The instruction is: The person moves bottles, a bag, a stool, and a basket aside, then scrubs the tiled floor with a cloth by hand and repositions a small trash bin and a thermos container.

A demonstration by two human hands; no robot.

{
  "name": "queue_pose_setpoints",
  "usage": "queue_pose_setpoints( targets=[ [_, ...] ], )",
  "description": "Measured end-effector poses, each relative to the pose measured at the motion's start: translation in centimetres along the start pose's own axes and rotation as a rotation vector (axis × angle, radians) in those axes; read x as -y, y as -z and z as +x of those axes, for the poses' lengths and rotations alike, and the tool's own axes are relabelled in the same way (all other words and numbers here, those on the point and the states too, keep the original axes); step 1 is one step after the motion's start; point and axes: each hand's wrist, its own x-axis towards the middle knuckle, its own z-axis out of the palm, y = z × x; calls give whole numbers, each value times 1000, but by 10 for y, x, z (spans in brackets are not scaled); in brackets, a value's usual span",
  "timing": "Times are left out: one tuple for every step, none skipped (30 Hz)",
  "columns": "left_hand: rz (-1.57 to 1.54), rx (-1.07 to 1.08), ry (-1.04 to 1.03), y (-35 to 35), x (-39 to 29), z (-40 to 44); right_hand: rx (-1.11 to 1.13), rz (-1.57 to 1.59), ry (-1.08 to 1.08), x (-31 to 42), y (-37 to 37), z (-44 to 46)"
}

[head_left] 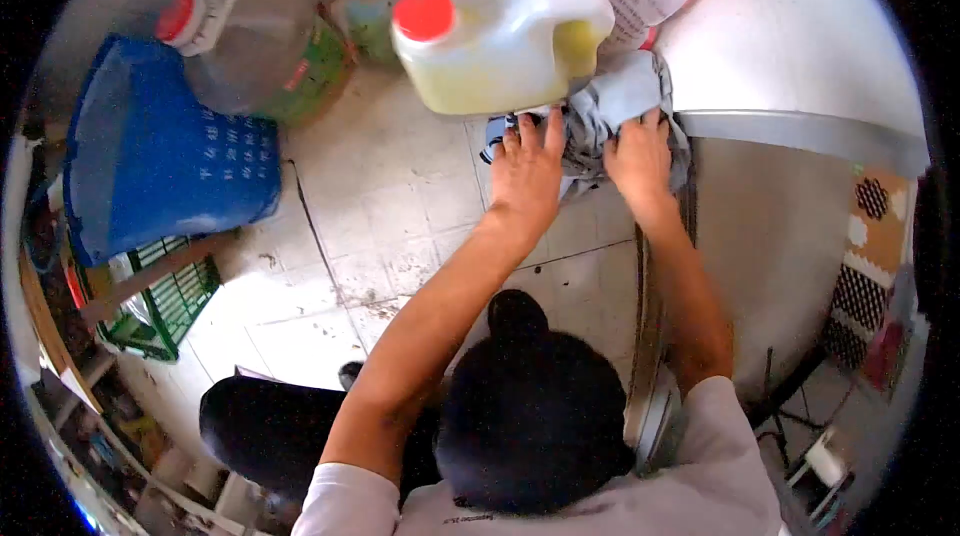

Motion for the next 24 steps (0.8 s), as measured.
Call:
queue_pose_setpoints(
  targets=[
    [-15,24,24,-11,0,2,-113,-214,164,7,-3,3],
    [-31,71,48,-25,2,-3,-63,-148,134,0,-21,1],
    [-6,38,27,-37,9,-3,-9,-84,105,-2,-39,3],
    [-10,42,33,-44,15,-4,33,-18,88,0,-53,6],
    [-18,65,84,-44,17,-3,-17,-24,122,5,-56,8],
    [-25,73,124,-44,18,-3,7,1,156,6,-69,11],
    [-20,116,138,-38,21,-6,14,18,186,3,-80,16],
    [-25,151,148,-36,23,-9,14,23,216,0,-85,19],
    [-35,174,151,-37,26,-9,261,-64,260,7,-81,15],
    [-17,170,174,-38,31,-17,232,-14,211,18,-83,1],
    [2,174,200,-39,39,-42,192,137,219,33,-79,-21],
    [3,279,239,-33,46,-69,218,234,276,46,-86,-50],
    [-1,389,276,-24,52,-99,181,276,379,61,-90,-82],
    [-34,522,354,-12,59,-128,261,274,466,73,-91,-112],
    [-43,669,384,-16,75,-164,343,278,551,86,-92,-142],
    [-158,633,398,-14,92,-201,359,378,636,94,-92,-160],
    [-187,898,492,8,99,-209,488,396,672,99,-85,-168],
    [-298,948,389,17,121,-222,614,410,709,105,-76,-169],
    [-304,969,346,29,135,-217,625,387,730,106,-40,-153],
    [-316,990,306,44,146,-205,504,441,712,107,-18,-139],
    [-271,804,241,60,151,-188,380,496,690,107,-1,-124],
    [-218,622,166,75,157,-166,253,551,654,107,13,-108],
    [-146,457,222,86,162,-146,272,511,632,109,25,-91],
    [-76,300,281,94,166,-129,300,474,607,112,34,-76]
  ],
)
